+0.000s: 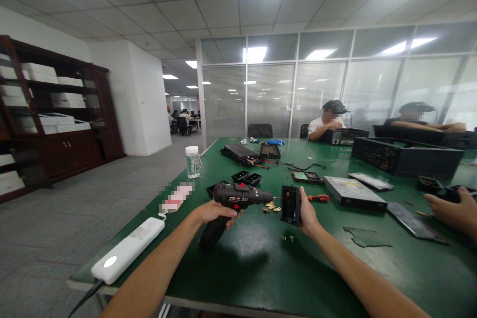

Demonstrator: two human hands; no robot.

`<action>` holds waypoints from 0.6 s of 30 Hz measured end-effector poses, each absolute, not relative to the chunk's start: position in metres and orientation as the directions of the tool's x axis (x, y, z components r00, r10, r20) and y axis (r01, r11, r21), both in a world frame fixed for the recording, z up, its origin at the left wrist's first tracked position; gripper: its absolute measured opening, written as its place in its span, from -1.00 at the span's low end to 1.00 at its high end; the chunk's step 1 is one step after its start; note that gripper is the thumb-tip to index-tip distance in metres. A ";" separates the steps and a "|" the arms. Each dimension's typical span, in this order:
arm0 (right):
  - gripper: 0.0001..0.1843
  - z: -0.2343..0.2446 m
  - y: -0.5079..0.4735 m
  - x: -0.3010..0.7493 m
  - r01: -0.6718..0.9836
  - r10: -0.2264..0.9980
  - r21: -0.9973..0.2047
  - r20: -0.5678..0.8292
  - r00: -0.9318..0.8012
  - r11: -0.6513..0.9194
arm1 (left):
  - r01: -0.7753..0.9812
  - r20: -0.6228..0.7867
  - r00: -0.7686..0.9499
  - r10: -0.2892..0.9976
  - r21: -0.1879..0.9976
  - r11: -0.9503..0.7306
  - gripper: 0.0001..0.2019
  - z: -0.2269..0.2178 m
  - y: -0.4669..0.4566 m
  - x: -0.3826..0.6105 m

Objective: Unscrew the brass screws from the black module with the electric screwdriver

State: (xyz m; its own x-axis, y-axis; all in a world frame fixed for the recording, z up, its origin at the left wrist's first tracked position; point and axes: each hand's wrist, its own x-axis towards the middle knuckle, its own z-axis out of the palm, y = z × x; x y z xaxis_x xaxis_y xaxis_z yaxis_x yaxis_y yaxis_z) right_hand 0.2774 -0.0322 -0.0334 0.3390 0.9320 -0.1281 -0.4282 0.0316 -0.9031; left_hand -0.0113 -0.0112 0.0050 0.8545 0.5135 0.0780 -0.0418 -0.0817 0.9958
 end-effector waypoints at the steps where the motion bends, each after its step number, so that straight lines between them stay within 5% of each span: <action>1: -0.44 -0.033 -0.032 0.277 -0.428 0.933 -0.904 -0.129 0.337 0.029 | -0.044 0.078 0.857 0.509 0.996 -0.079 -0.66 0.005 -0.011 -0.011; 18: -0.46 -0.034 -0.031 0.277 -0.442 0.927 -0.897 -0.145 0.347 0.025 | -0.040 0.063 0.860 0.506 0.998 -0.056 -0.67 0.004 -0.011 -0.011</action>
